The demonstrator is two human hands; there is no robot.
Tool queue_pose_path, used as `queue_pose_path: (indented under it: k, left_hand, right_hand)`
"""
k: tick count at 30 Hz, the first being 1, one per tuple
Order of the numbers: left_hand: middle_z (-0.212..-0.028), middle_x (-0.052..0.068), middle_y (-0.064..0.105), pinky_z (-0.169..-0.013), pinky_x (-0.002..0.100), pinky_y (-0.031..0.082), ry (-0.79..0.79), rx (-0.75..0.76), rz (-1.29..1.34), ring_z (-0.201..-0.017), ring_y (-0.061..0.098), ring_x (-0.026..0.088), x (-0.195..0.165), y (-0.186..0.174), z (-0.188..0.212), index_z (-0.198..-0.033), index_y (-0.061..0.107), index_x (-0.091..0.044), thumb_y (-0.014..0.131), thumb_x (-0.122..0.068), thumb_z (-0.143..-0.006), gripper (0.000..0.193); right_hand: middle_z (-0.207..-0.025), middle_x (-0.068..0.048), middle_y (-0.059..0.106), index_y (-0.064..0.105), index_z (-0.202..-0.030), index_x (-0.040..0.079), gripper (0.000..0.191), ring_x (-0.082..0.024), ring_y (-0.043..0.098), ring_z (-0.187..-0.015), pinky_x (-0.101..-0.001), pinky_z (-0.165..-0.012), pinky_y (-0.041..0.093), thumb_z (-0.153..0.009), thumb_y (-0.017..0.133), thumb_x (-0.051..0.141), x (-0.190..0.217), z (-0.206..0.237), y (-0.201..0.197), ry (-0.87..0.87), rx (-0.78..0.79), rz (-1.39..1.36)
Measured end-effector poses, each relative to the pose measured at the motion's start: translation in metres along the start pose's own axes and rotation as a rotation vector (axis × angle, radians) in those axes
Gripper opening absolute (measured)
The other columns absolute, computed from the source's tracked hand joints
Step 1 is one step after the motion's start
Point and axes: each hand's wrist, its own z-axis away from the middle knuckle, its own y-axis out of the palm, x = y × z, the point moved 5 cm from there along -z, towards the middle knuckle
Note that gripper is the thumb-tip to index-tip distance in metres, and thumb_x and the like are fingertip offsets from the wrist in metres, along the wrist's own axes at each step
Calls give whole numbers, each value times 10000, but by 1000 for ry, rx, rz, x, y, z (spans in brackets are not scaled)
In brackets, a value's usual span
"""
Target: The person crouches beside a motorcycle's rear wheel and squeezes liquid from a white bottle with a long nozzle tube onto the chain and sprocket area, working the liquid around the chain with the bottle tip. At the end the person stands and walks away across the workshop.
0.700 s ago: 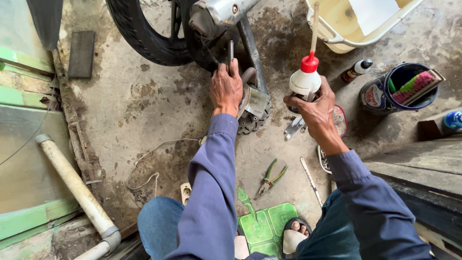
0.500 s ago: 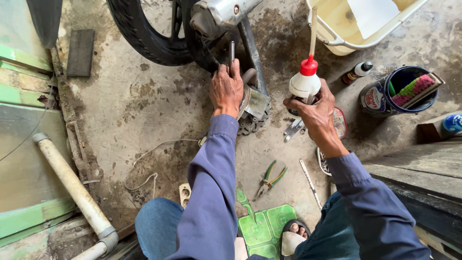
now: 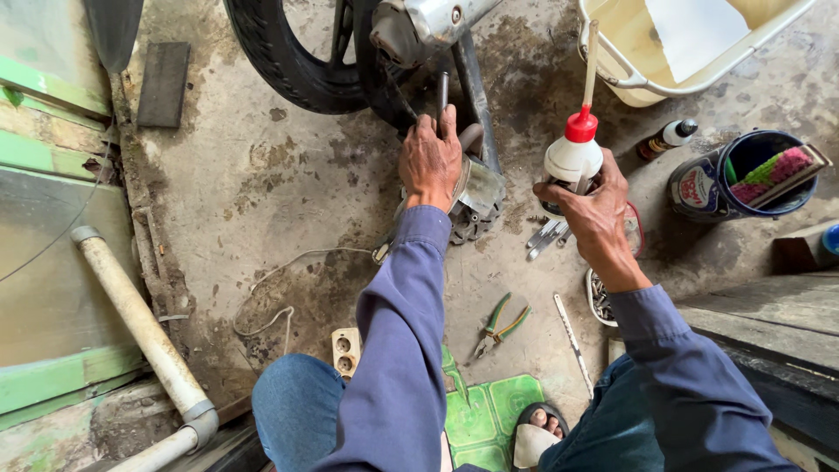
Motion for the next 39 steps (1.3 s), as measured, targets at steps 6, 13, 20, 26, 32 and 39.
queue_pose_path:
  k: [6,13,20,26,32,39]
  left_hand:
    - [-1003,191,723,-817,497,560,-3,14,24,-939,703,383,-1,-1,0,-960,682,-41,366,-623,-1012,664]
    - [-988,179,717,-803,463,580,-22,74,9,-919,717,344,0,1,0,-982,674,-44,351,-614,-1022,657]
    - [-994,193,724,-815,495,563,-11,5,15,-941,706,377,-2,-1,1,-945,688,-45,403,-596,-1012,624]
    - [-1004,209,723,-817,510,557,-13,14,9,-944,704,399,-1,-2,0,-963,678,-37,408,-605,-1017,631]
    - [-1009,216,719,-811,516,563,-21,32,2,-936,707,405,0,-2,-1,-966,673,-33,399,-604,-1016,635]
    - [-1012,223,714,-812,516,573,-10,50,18,-934,706,409,1,-1,-1,-982,661,-25,392,-600,-1025,637]
  right_hand:
    - [-1093,-16,702,621,-1202,62,586,-113,654,-992,-291,-893,552,-700,922,73,0,0,-2,14,-11,79]
    - [-1095,-11,705,622,-1212,69,593,-111,661,-991,-287,-890,557,-697,915,71,2,1,0,13,4,52]
    - [-1089,-6,708,618,-1224,74,613,-109,668,-984,-286,-884,561,-687,914,80,-1,1,3,32,14,23]
    - [-1097,-12,709,619,-1240,69,629,-117,668,-994,-292,-896,555,-691,924,92,0,2,2,-9,13,68]
    - [-1084,-11,707,615,-1223,73,625,-114,671,-989,-294,-886,571,-674,914,87,3,2,5,42,17,27]
    - [-1087,-15,702,612,-1218,69,613,-117,668,-991,-298,-887,566,-686,917,79,7,4,5,33,41,30]
